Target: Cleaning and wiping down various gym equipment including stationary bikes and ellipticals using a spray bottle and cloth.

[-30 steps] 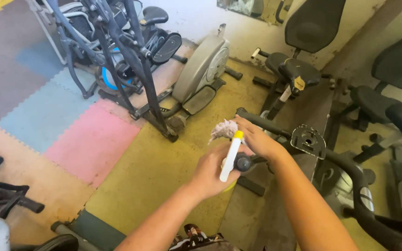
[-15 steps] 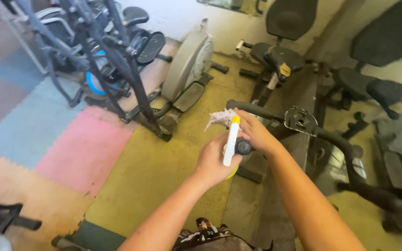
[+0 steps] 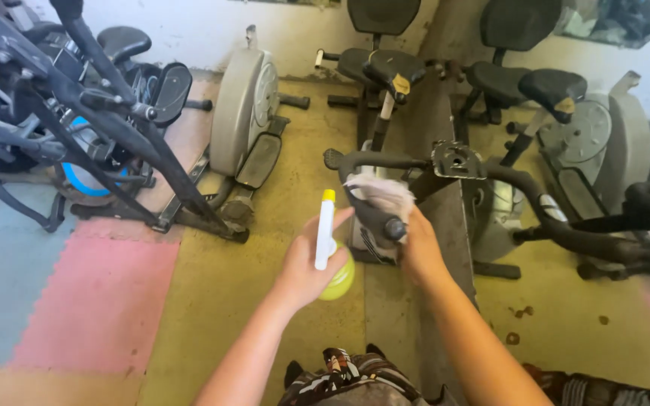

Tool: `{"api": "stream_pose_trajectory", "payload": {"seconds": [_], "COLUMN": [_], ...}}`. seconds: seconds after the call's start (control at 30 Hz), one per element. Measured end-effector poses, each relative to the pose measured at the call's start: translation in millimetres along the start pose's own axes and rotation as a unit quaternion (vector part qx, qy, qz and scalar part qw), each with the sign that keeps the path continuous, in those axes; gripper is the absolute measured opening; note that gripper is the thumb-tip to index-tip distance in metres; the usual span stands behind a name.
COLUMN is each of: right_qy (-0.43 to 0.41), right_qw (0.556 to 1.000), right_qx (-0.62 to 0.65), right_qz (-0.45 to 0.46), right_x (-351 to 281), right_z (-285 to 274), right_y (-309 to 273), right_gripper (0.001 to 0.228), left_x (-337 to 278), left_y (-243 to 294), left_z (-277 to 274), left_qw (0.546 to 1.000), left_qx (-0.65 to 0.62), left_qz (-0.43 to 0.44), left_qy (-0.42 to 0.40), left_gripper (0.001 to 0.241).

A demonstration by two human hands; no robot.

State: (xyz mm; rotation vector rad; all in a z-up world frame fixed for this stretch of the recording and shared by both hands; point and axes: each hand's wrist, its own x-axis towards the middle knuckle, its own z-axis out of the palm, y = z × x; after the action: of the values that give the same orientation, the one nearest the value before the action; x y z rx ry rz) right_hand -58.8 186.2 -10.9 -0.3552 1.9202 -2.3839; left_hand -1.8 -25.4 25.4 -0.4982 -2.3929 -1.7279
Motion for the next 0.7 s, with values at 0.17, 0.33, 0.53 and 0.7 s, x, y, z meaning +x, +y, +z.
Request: {"api": "stream_pose_trajectory", "payload": {"seconds": [0.17,0.33,0.53,0.7], "right_qy": [0.144,0.175,0.121,0.080], "right_qw": [0.964,0.891,0.897,0.949], "right_qx": [0.194,0.314,0.277,0.176], "right_qz": [0.108,0.277,0.323,0.251], "right_x": [-26,-25,21,64], "right_z": [20,44,78,100], "right_y": [49,98,114,100], "right_gripper": [0.044,0.045,0.042,0.040], "left_x": [-11,-15,7,22], "left_y": [-39,-86,-107,-140], "left_z": [-21,-30,-48,-65], "left_qw": [0.990,0.985,0.966,0.980], "left_qx": [0.085,0.145,0.121,0.072], "left_qz": [-0.106,-0.084,-0.223,-0.184], "left_qy": [-0.029,-0.030,-0.056,-0.026], "left_gripper": [0.054,0.046,0.050,0.091]}}
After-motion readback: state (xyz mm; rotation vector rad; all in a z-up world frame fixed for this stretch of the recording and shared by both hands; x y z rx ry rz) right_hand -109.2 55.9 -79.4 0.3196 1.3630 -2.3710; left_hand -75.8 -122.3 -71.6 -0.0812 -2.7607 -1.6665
